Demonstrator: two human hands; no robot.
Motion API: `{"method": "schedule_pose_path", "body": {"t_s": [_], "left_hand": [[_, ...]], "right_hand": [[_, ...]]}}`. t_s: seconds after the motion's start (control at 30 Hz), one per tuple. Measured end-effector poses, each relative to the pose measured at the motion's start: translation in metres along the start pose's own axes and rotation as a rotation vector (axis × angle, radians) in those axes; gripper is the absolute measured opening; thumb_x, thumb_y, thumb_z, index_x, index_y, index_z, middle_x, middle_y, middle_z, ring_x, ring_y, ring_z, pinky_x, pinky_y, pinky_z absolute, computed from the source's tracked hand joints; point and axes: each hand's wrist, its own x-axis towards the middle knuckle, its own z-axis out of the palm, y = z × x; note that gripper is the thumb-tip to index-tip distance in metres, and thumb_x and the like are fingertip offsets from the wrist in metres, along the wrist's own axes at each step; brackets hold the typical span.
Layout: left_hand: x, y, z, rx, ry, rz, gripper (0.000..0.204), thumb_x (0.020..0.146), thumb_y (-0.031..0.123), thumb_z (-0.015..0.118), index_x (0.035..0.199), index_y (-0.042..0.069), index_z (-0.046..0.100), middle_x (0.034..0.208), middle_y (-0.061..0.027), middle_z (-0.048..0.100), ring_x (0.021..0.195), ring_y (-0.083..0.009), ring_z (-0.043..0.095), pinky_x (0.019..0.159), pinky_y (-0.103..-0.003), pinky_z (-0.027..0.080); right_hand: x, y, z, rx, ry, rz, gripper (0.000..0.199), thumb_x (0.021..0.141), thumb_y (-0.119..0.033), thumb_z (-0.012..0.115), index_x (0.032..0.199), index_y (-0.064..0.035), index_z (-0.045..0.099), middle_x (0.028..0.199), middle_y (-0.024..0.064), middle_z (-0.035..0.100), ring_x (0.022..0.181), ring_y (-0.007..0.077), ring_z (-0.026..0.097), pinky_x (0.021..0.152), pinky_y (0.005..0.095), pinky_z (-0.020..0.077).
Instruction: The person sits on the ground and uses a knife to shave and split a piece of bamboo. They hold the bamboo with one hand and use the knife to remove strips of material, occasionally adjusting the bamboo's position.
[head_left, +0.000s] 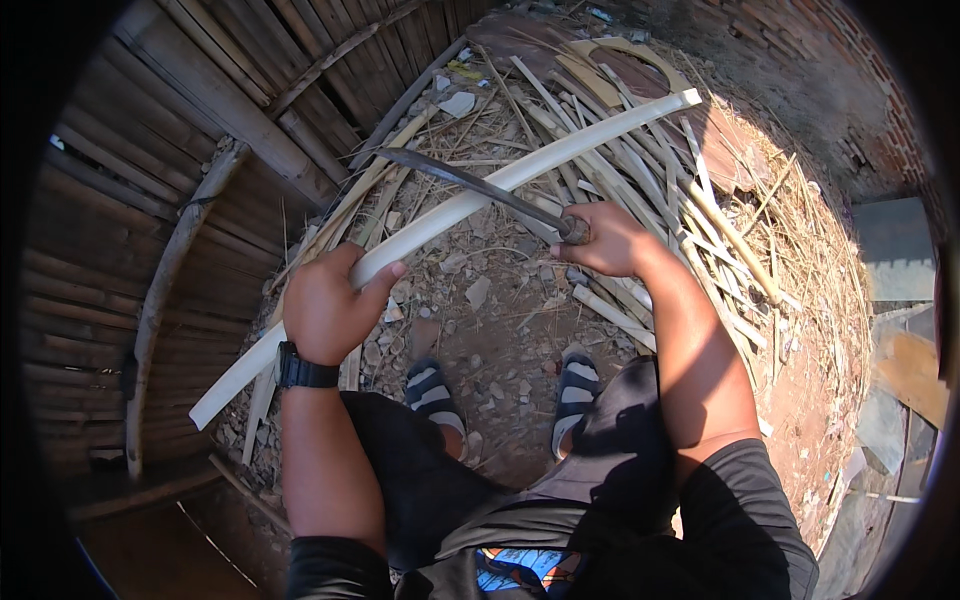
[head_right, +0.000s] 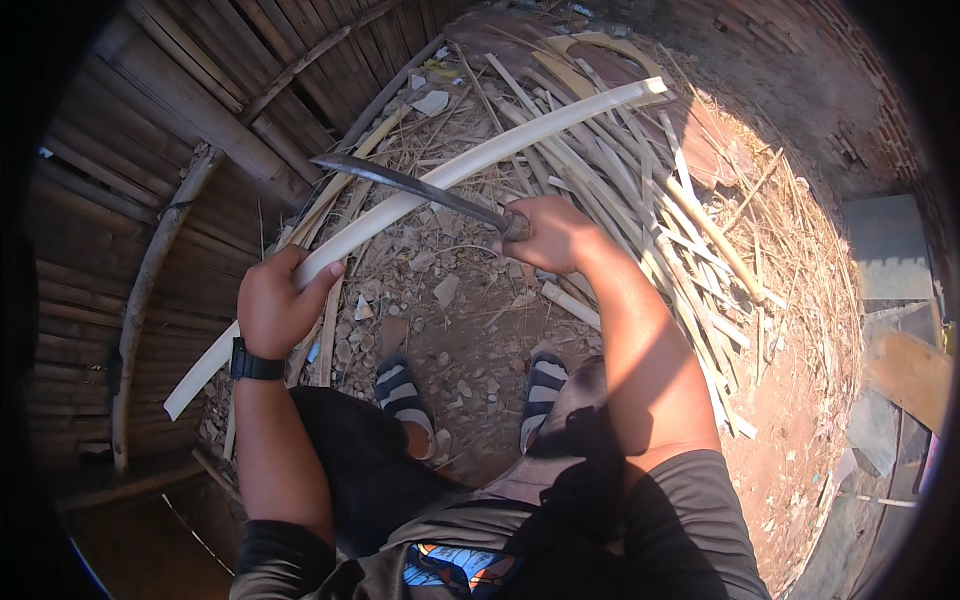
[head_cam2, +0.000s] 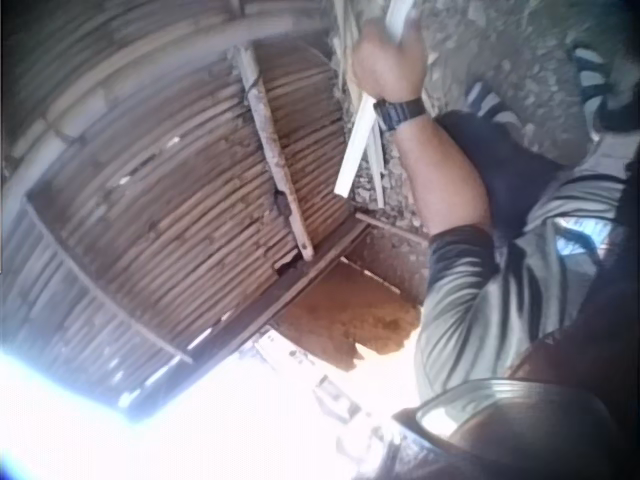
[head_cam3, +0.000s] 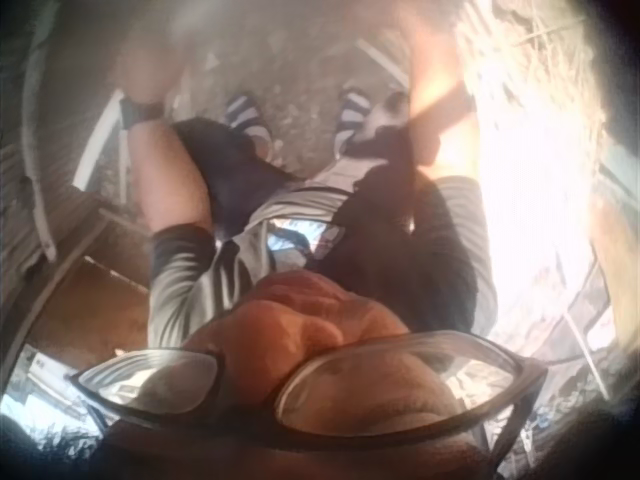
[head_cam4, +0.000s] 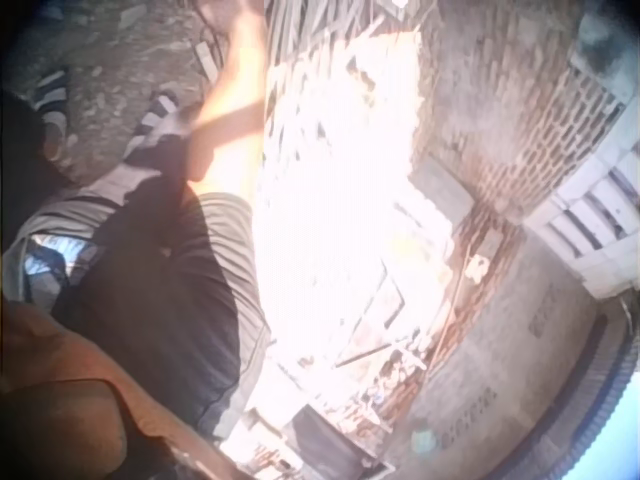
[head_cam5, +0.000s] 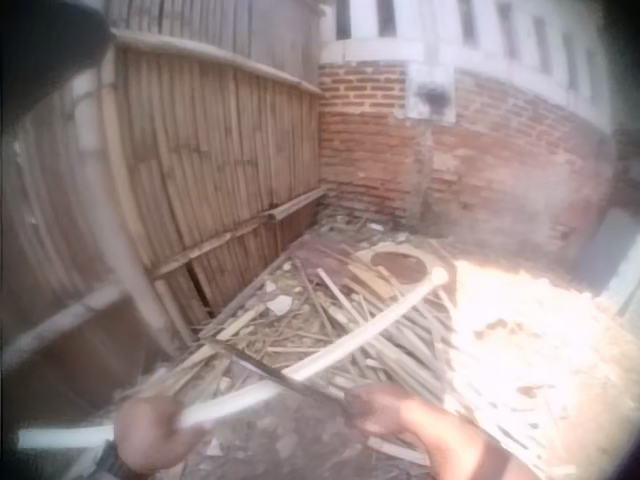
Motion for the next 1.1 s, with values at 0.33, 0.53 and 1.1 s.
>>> {"method": "schedule_pose_path", "body": {"t_s": [0.33, 0.53, 1.1], "left_hand": [[0.007, 0.005, 0.002, 0.059, 0.000, 0.012, 0.047, 0.082, 0.052, 0.075, 0.087, 0.005, 0.072, 0.064, -0.0164, 0.065, 0.064, -0.0360, 0.067, 0.059, -0.045, 0.052], [0.002, -0.003, 0.000, 0.040, 0.043, 0.035, 0.048, 0.082, 0.053, 0.074, 0.087, 0.005, 0.072, 0.064, -0.0161, 0.065, 0.064, -0.0358, 0.067, 0.059, -0.045, 0.052], [0.009, 0.002, 0.001, -0.053, 0.019, 0.024, 0.048, 0.084, 0.045, 0.077, 0.092, -0.002, 0.070, 0.071, -0.0210, 0.065, 0.064, -0.0367, 0.066, 0.060, -0.041, 0.051]], "right_hand": [[-0.003, 0.013, 0.013, 0.053, 0.099, 0.078, 0.046, 0.082, -0.033, 0.078, 0.112, 0.0005, 0.066, 0.093, 0.0182, 0.072, 0.089, 0.0294, 0.068, 0.084, 0.0390, 0.0508], [0.004, 0.029, -0.005, 0.271, -0.071, 0.192, 0.049, 0.082, -0.037, 0.079, 0.113, -0.0009, 0.067, 0.086, 0.0138, 0.069, 0.081, 0.0249, 0.066, 0.075, 0.0373, 0.0514], [0.006, 0.017, 0.005, 0.111, -0.041, 0.076, 0.044, 0.080, -0.036, 0.079, 0.107, -0.0026, 0.067, 0.091, 0.0173, 0.070, 0.090, 0.0316, 0.067, 0.083, 0.0408, 0.0498]]}}
